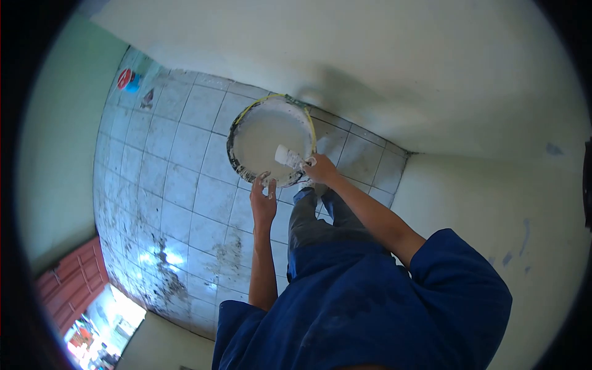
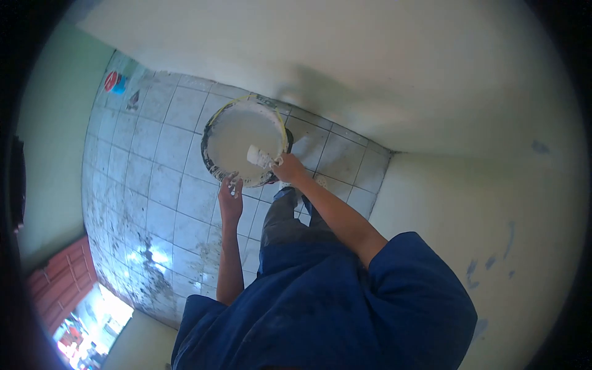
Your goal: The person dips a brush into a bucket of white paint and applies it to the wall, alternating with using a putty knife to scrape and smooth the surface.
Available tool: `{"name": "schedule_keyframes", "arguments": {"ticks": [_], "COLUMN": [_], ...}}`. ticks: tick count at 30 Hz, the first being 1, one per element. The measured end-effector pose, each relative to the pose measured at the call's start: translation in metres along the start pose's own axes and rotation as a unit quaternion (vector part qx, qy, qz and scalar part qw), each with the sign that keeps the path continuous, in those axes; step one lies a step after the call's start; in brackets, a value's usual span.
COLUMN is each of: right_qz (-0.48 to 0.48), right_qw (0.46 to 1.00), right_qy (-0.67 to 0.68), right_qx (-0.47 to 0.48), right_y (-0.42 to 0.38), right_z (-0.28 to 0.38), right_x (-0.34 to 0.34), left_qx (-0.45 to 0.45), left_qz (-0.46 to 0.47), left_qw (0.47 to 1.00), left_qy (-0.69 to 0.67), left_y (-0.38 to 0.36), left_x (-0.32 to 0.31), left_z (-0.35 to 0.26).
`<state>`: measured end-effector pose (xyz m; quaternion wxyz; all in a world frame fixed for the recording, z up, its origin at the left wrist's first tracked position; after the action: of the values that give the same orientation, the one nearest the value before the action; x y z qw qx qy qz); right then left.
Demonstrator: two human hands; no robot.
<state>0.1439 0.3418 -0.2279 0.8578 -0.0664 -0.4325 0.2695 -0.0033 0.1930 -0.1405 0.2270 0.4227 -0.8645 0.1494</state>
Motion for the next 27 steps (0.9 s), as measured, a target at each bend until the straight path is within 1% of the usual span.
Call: {"name": "schedule_keyframes", "arguments": {"ticks": [3, 6, 9, 12, 13, 15, 17, 18, 20, 21, 24, 27], "right_qz": [-0.013, -0.093, -0.116, -0.045, -0.061, -0.094, -0.071, -0.06, -0.093, -0.109, -0.117, -0.122], "right_qw": [1.0, 0.99, 0.989, 0.995, 0.996, 0.995, 0.996, 0.996, 0.994, 0.993, 0.992, 0.991], "right_qy": [-0.011, 0.095, 0.064, -0.003, 0.011, 0.037, 0.013, 0.001, 0.014, 0.022, 0.051, 0.044], "right_qx": [-0.014, -0.043, -0.059, -0.086, -0.062, -0.008, -0.049, -0.07, -0.052, -0.046, 0.013, -0.024], "right_y": [-0.023, -0.042, -0.051, -0.047, -0.049, -0.055, -0.059, -0.061, -0.061, -0.061, -0.056, -0.053], "right_z": [-0.004, 0.004, 0.007, -0.015, -0.013, -0.007, -0.006, -0.005, -0.012, -0.012, -0.012, -0.016], "right_x": [0.013, 0.031, 0.033, 0.011, 0.011, 0.017, 0.018, 0.02, 0.013, 0.01, 0.002, -0.006], "left_qx": [-0.01, -0.037, -0.071, -0.09, -0.103, -0.099, -0.097, -0.097, -0.101, -0.1, -0.089, -0.106], "left_qz": [0.016, 0.037, 0.05, 0.061, 0.081, 0.083, 0.085, 0.075, 0.06, 0.062, 0.062, 0.058], "left_qw": [0.999, 0.999, 0.996, 0.994, 0.991, 0.992, 0.991, 0.992, 0.993, 0.993, 0.994, 0.993], "left_qy": [-0.034, -0.014, -0.014, -0.001, 0.017, 0.008, 0.02, 0.005, -0.023, -0.02, 0.013, 0.016], "left_y": [0.003, 0.006, 0.007, 0.006, 0.006, 0.007, 0.003, 0.002, 0.0, 0.0, -0.003, -0.006], "left_x": [-0.007, -0.011, -0.019, -0.023, -0.023, -0.021, -0.018, -0.016, -0.012, -0.01, -0.001, 0.002], "left_z": [-0.005, -0.017, -0.022, -0.03, -0.028, -0.031, -0.034, -0.036, -0.037, -0.039, -0.037, -0.033]}}
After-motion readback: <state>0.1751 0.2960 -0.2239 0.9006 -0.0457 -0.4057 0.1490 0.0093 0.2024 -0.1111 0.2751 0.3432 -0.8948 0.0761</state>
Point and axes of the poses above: each hand's wrist, its own y-axis towards the middle knuckle, its own x-axis out of the back of the hand, z = x × y, the point moved 4 cm from there along y, towards the middle knuckle, and after that the axes turned 14 degrees about -z, right-handed, at the moved point
